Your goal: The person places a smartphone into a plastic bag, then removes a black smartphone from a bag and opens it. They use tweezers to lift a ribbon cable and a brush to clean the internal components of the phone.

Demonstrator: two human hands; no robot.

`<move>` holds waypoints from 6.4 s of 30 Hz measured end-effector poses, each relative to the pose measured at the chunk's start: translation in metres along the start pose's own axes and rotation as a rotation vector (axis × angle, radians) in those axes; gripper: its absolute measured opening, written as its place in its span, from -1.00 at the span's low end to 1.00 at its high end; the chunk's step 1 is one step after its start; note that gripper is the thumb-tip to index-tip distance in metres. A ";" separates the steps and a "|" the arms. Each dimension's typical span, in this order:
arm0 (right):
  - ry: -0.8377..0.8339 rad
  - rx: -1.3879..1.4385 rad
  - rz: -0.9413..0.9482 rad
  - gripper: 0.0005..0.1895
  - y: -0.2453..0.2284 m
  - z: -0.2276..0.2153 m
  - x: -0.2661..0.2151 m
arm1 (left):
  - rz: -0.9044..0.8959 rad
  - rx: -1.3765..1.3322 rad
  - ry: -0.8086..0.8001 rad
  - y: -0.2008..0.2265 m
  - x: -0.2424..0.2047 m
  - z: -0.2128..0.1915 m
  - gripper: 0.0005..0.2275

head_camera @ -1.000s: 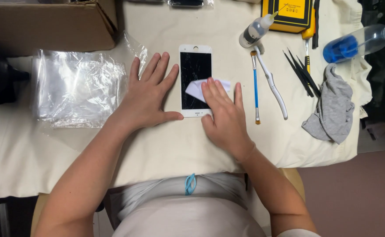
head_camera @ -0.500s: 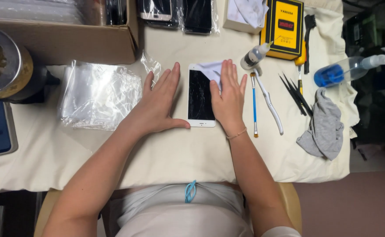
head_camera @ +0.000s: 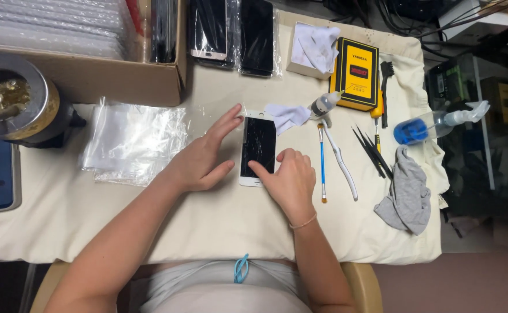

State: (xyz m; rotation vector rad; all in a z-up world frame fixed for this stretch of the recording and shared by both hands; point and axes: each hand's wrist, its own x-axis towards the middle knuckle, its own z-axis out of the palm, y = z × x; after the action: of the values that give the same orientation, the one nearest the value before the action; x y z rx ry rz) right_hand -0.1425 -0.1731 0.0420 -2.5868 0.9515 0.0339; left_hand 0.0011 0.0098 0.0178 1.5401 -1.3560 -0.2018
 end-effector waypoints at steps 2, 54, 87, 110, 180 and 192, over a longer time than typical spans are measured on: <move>-0.025 0.024 -0.005 -0.30 -0.006 -0.005 -0.001 | 0.121 0.164 0.084 -0.019 -0.003 0.012 -0.43; -0.312 1.665 0.169 -0.55 0.080 0.003 0.079 | 0.157 0.224 0.268 -0.017 0.014 0.009 -0.63; 0.314 1.690 -0.023 -0.65 0.106 0.023 0.082 | -0.731 -0.022 -0.163 0.015 0.087 -0.038 -0.91; 0.394 1.734 -0.023 -0.72 0.096 0.014 0.073 | -0.650 -0.032 -0.150 0.013 0.087 -0.035 -0.84; -0.041 1.560 -0.263 -0.80 0.039 0.023 0.046 | -0.656 -0.003 -0.332 0.020 0.085 -0.052 -0.84; -0.105 1.444 -0.175 -0.77 0.052 0.040 0.051 | -0.670 -0.101 -0.431 0.025 0.085 -0.043 -0.81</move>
State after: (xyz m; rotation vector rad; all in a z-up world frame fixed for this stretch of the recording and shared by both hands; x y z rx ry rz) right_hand -0.1313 -0.2266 -0.0210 -1.2743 0.3861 -0.4031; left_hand 0.0445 -0.0301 0.0966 1.8845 -1.0679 -1.0492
